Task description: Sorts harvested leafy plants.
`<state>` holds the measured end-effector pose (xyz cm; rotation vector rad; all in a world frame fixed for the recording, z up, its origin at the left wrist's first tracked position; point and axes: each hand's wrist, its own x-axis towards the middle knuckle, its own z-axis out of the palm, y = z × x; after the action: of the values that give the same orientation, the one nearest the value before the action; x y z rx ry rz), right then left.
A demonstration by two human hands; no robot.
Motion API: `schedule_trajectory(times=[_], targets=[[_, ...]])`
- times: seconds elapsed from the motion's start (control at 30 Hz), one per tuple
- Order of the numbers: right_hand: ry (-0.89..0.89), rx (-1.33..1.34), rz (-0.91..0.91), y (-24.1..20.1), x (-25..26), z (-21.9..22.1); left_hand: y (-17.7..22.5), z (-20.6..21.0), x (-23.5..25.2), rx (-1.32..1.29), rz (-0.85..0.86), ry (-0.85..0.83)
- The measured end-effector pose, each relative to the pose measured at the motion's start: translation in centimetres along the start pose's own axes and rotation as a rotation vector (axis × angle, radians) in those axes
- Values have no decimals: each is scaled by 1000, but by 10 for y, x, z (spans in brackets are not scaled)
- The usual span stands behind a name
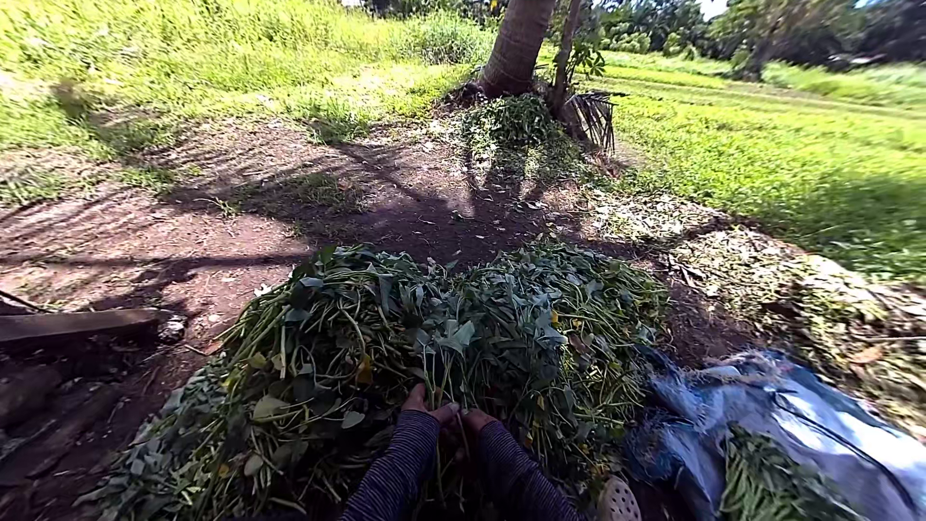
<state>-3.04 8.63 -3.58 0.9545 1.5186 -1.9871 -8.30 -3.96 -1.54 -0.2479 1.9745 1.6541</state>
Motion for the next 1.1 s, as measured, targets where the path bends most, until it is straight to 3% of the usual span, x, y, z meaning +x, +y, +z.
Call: schedule_trajectory(times=[0.2, 0.37, 0.47, 0.57, 0.73, 0.87, 0.93, 1.0, 1.1], targets=[[27, -31, 136, -2, -2, -3, -3, 6, -1, -107, -33, 96], [-25, -457, 65, -13, -11, -5, 2, 7, 1, -125, -36, 163], [29, -264, -80, 7, -37, -4, 8, -7, 9, -142, -13, 243], [-25, -204, -31, 7, -26, -8, 10, -11, 8, -101, 2, 229], [-99, -554, -302, 18, -10, -1, 7, -5, 7, -96, 12, 242], [-146, -830, -165, 38, -30, 8, 4, -16, 19, -178, 10, 369], [-161, -943, -95, 72, -35, -2, 11, -30, 23, -202, 23, 412], [-132, -937, -162, 116, -13, -33, 17, -36, 23, -213, 30, 409], [-139, -784, -281, 102, -13, -60, 19, -33, 17, -237, -1, 358]])
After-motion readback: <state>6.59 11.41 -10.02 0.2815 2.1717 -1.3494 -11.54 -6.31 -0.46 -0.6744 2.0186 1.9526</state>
